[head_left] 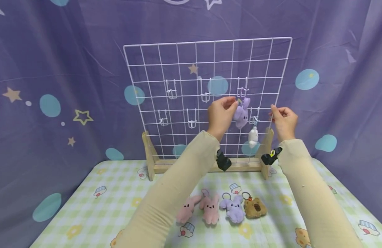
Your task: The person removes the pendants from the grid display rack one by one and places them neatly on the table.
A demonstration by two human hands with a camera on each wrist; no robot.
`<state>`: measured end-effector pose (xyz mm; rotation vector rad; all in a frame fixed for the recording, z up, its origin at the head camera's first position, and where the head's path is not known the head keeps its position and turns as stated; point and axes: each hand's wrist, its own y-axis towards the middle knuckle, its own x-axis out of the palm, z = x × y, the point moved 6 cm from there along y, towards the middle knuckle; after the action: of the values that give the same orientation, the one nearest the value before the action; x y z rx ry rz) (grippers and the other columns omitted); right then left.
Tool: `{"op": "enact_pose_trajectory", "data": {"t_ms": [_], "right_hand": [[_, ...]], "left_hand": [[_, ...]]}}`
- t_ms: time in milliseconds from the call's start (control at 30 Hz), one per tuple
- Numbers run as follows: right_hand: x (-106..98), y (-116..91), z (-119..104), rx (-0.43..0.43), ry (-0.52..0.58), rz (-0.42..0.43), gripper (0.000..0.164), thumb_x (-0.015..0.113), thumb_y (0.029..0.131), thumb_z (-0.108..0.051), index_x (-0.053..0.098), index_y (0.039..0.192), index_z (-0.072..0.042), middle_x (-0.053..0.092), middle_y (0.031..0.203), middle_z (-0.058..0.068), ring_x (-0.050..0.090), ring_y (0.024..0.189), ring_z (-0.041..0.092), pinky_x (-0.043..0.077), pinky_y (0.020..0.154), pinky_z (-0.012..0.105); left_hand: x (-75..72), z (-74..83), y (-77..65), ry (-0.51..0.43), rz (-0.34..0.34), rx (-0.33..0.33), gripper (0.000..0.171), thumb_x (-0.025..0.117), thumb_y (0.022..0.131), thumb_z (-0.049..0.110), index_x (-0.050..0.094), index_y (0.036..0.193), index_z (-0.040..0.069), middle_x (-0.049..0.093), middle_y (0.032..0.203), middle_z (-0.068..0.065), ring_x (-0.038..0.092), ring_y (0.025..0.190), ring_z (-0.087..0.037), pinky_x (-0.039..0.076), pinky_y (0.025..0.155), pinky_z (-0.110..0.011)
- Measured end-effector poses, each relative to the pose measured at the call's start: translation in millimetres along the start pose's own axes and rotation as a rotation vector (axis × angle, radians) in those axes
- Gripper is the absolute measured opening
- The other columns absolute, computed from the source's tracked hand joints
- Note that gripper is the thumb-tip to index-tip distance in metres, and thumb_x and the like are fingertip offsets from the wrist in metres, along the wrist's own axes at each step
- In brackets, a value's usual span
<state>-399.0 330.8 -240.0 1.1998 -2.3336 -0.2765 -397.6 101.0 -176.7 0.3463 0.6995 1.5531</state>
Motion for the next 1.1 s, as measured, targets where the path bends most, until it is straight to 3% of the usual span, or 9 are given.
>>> {"op": "enact_pose_trajectory", "data": {"t_ms": [400, 600, 767, 1100], "right_hand": [[-6, 11, 12, -0.023, 0.006, 0.024, 0.025, 0.071, 0.084, -0.012, 0.057, 0.063, -0.010, 0.064, 0.057, -0.005, 0.055, 0.048, 0.005, 0.047, 0.052, 0.014], [-4, 11, 13, -0.026, -0.014, 0.017, 0.025, 0.070, 0.085, -0.012, 0.057, 0.064, -0.010, 0.063, 0.056, -0.007, 0.054, 0.047, 0.004, 0.046, 0.051, 0.013], [-4, 11, 11, -0.047, 0.006, 0.021, 0.025, 0.070, 0.085, -0.009, 0.057, 0.064, -0.009, 0.062, 0.055, -0.006, 0.053, 0.046, 0.004, 0.045, 0.050, 0.014], [0, 3, 1, -0.041, 0.025, 0.005, 0.025, 0.068, 0.085, -0.005, 0.056, 0.063, -0.005, 0.062, 0.053, -0.003, 0.056, 0.045, 0.005, 0.046, 0.049, 0.015]], "left_hand": [[17.0, 10.3, 12.0, 0.060, -0.003, -0.018, 0.019, 0.068, 0.087, 0.016, 0.072, 0.102, 0.006, 0.073, 0.092, -0.004, 0.067, 0.080, -0.008, 0.048, 0.068, -0.011], [19.1, 8.3, 11.6, 0.097, 0.045, -0.012, 0.014, 0.069, 0.086, 0.016, 0.074, 0.095, 0.006, 0.073, 0.085, -0.004, 0.066, 0.075, -0.012, 0.045, 0.063, -0.011], [20.2, 7.7, 12.8, 0.112, 0.043, -0.019, 0.014, 0.069, 0.086, 0.020, 0.075, 0.094, 0.009, 0.072, 0.083, 0.000, 0.064, 0.072, -0.008, 0.045, 0.063, -0.012], [20.1, 7.0, 14.3, 0.069, 0.069, -0.030, 0.015, 0.067, 0.088, 0.018, 0.074, 0.096, 0.007, 0.073, 0.085, -0.002, 0.065, 0.074, -0.007, 0.047, 0.064, -0.011]]}}
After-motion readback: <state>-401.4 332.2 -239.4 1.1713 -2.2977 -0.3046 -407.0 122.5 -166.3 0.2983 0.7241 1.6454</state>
